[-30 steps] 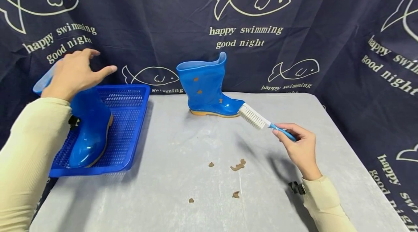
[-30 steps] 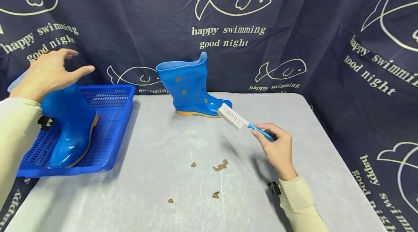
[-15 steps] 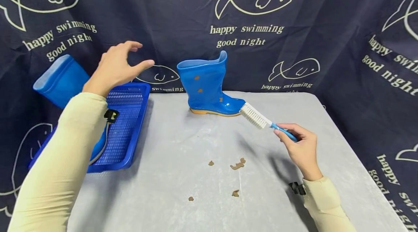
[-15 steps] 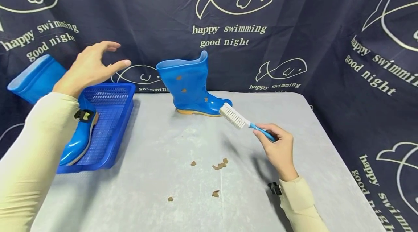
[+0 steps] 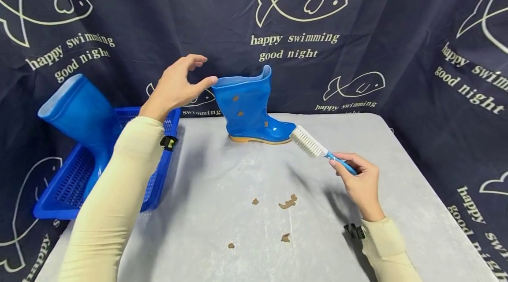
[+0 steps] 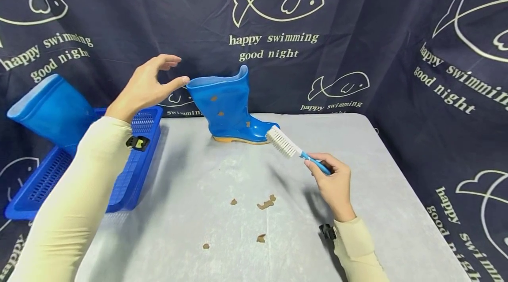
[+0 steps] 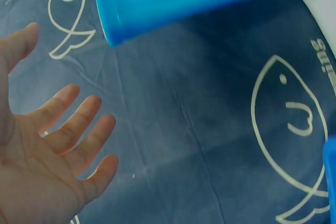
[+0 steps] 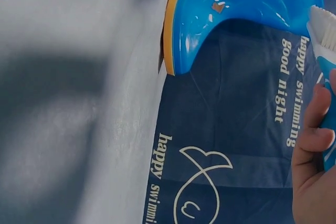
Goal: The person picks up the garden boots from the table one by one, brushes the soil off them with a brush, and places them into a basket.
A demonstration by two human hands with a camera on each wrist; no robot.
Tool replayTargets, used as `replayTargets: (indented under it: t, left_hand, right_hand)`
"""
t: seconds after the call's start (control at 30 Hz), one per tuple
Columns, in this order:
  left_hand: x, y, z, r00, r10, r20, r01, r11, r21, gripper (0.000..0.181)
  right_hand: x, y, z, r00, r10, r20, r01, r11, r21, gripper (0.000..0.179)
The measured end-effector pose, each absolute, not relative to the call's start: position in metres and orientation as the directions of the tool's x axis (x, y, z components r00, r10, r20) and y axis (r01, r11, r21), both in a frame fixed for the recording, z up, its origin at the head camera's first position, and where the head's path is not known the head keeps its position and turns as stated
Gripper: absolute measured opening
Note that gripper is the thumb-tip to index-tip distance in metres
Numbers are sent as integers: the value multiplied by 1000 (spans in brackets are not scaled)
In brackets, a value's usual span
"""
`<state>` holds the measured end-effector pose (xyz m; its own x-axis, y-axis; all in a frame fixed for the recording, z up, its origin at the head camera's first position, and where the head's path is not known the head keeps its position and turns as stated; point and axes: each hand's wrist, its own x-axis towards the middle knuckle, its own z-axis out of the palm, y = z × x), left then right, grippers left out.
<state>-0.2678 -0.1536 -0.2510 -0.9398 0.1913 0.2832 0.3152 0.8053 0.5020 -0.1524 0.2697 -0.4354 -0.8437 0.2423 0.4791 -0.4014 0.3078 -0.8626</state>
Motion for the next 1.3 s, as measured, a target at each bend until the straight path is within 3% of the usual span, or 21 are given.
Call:
replayTargets:
  t: [0.43, 0.63, 0.9, 1.03, 1.3]
  left_hand:
    - [-305, -116, -286, -913, 326, 245, 408, 731, 547, 63]
    - [-317, -100, -302, -917, 292, 271, 399, 676, 620, 49]
    - [-317, -105, -314, -896, 152, 417, 410, 643, 647, 23]
    - [-314, -101, -311, -874, 140, 465, 436, 647, 625, 23]
    - [-296, -90, -301, -887, 144, 438, 415, 663, 622, 28]
  right_hand:
    - [-147, 266, -458, -835, 288, 469, -382, 311, -870, 19]
    - [-142, 272, -440, -802, 328, 499, -390, 344, -854, 17]
    - [-147, 258, -429, -832, 259, 491, -420, 284, -862, 18]
    - [-153, 259, -436, -833, 254, 492, -421, 286, -861, 17]
    - [-155, 263, -447, -837, 245, 489, -412, 304, -859, 18]
